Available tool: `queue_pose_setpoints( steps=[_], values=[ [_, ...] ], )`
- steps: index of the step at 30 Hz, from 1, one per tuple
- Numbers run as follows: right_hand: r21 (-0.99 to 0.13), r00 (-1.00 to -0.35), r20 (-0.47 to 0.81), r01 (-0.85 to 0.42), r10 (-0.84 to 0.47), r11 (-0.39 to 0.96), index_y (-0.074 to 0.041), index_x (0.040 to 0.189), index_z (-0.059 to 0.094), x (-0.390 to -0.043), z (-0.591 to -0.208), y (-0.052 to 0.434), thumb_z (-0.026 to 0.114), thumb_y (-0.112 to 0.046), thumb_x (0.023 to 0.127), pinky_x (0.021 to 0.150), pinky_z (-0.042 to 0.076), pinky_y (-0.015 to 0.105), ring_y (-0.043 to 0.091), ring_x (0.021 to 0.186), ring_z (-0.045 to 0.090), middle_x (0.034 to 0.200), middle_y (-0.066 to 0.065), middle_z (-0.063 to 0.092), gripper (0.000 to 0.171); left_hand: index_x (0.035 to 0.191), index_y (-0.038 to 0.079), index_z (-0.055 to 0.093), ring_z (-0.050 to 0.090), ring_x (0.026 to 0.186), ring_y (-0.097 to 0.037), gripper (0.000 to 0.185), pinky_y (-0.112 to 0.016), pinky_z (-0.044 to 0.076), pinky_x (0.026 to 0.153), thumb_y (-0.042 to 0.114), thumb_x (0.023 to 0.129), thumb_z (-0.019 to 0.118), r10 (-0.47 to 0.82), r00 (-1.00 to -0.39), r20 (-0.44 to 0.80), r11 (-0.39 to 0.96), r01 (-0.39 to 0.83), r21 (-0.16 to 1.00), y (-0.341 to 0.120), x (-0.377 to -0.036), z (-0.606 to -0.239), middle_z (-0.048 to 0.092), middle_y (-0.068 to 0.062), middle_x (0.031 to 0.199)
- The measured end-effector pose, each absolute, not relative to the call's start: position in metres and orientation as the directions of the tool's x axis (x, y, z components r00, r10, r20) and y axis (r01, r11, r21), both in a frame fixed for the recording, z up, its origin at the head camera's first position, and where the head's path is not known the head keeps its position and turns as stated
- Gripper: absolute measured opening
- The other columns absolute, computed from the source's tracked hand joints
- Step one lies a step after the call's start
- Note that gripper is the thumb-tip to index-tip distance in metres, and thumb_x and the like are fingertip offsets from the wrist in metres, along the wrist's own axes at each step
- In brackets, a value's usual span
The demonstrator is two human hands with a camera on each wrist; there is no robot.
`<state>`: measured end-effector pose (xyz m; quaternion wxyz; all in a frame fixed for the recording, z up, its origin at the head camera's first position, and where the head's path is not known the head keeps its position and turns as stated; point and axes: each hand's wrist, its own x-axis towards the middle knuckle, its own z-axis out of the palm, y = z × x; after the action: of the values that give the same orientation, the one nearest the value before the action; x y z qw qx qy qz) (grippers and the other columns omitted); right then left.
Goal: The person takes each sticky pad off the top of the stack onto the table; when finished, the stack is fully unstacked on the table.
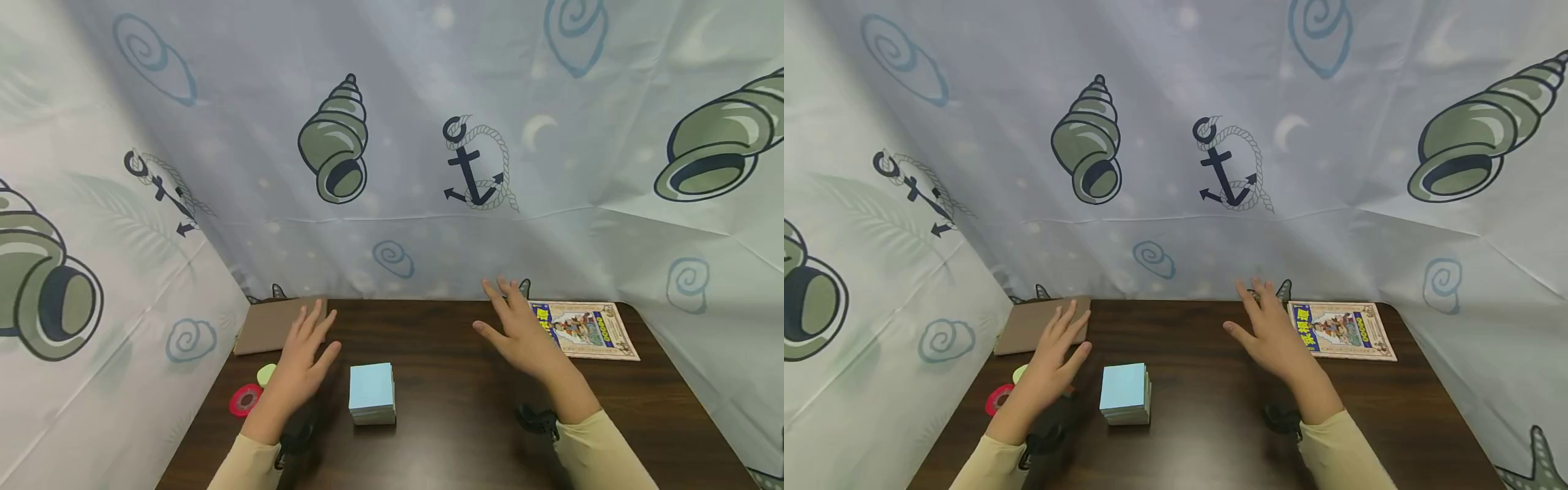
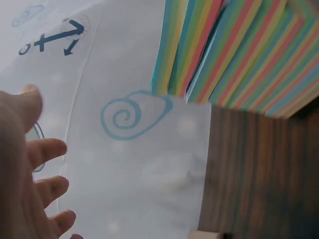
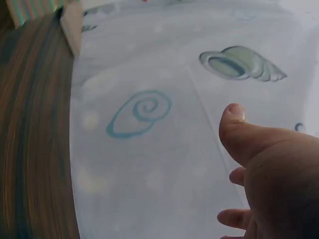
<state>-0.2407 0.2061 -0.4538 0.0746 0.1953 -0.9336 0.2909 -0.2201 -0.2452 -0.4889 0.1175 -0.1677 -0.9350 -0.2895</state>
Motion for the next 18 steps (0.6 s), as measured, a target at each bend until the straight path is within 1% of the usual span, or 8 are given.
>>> queue_pose_setpoints(
  steps=[3,6,7,9,11,13,16,18],
  values=[
    [-0.570,-0.906,0.272,-0.424,-0.326,0.703,-0.026,0.177,0.013,-0.232,-0.455,0.192,0.061,-0.048,0.111,0.125,0.015,0.082,0.049,0.169,-0.002,0.183,0.019,0.011,0.084,0.172,0.028,0.036,0.013,0.169,-0.045,0.063,-0.082,0.022,0.122,0.040,0.114,0.058,0.211,-0.911,0.356,0.718,0.391,0.576,-0.245,-0.206,-0.491,0.020,-0.006,0.184],
    [-0.601,-0.889,0.306,-0.459,-0.342,0.655,-0.022,0.176,0.020,-0.222,-0.453,0.176,0.063,-0.047,0.111,0.126,0.020,0.079,0.048,0.169,0.008,0.180,0.019,0.022,0.082,0.169,0.029,0.041,0.028,0.165,-0.041,0.057,-0.076,0.030,0.122,0.028,0.114,0.059,0.167,-0.898,0.408,0.647,0.412,0.641,-0.241,-0.190,-0.498,0.031,-0.006,0.180],
    [-0.606,-0.884,0.313,-0.468,-0.348,0.643,-0.022,0.176,0.022,-0.218,-0.453,0.170,0.063,-0.047,0.110,0.126,0.024,0.077,0.047,0.168,0.014,0.178,0.019,0.026,0.081,0.168,0.028,0.043,0.032,0.164,-0.037,0.056,-0.068,0.035,0.124,0.023,0.114,0.058,0.155,-0.893,0.422,0.612,0.422,0.669,-0.240,-0.186,-0.502,0.035,-0.007,0.178],
    [-0.612,-0.872,0.329,-0.489,-0.362,0.621,-0.020,0.174,0.030,-0.212,-0.453,0.156,0.064,-0.046,0.110,0.125,0.032,0.072,0.043,0.162,0.030,0.169,0.017,0.039,0.077,0.167,0.023,0.044,0.037,0.162,-0.030,0.054,-0.050,0.041,0.126,0.014,0.115,0.054,0.159,-0.880,0.447,0.498,0.463,0.734,-0.238,-0.178,-0.515,0.040,-0.009,0.175],
    [-0.625,-0.859,0.339,-0.510,-0.383,0.591,-0.020,0.170,0.038,-0.208,-0.453,0.140,0.065,-0.046,0.110,0.121,0.041,0.067,0.038,0.153,0.044,0.158,0.012,0.050,0.071,0.168,0.012,0.040,0.036,0.163,-0.024,0.052,-0.033,0.040,0.127,0.008,0.117,0.043,0.204,-0.866,0.457,0.319,0.500,0.805,-0.238,-0.174,-0.531,0.038,-0.014,0.175],
    [-0.652,-0.851,0.333,-0.519,-0.406,0.553,-0.022,0.166,0.044,-0.204,-0.453,0.125,0.065,-0.046,0.109,0.117,0.046,0.062,0.031,0.144,0.053,0.147,0.006,0.057,0.065,0.169,0.001,0.031,0.031,0.165,-0.020,0.051,-0.021,0.035,0.127,0.008,0.119,0.030,0.271,-0.856,0.440,0.095,0.478,0.873,-0.240,-0.174,-0.547,0.033,-0.019,0.177],
    [-0.689,-0.836,0.318,-0.528,-0.447,0.497,-0.023,0.162,0.049,-0.199,-0.456,0.103,0.065,-0.048,0.109,0.113,0.051,0.054,0.023,0.136,0.060,0.139,-0.002,0.058,0.061,0.169,-0.009,0.015,0.020,0.170,-0.022,0.053,-0.021,0.027,0.131,0.012,0.120,0.013,0.373,-0.833,0.408,-0.162,0.374,0.913,-0.242,-0.176,-0.569,0.023,-0.020,0.180],
    [-0.700,-0.831,0.297,-0.525,-0.471,0.484,-0.024,0.162,0.050,-0.197,-0.460,0.092,0.063,-0.051,0.109,0.110,0.054,0.050,0.018,0.132,0.060,0.136,-0.006,0.057,0.061,0.170,-0.009,0.006,0.013,0.171,-0.026,0.056,-0.023,0.025,0.133,0.017,0.120,0.007,0.412,-0.824,0.389,-0.262,0.302,0.917,-0.242,-0.177,-0.581,0.018,-0.018,0.182]
  ],
)
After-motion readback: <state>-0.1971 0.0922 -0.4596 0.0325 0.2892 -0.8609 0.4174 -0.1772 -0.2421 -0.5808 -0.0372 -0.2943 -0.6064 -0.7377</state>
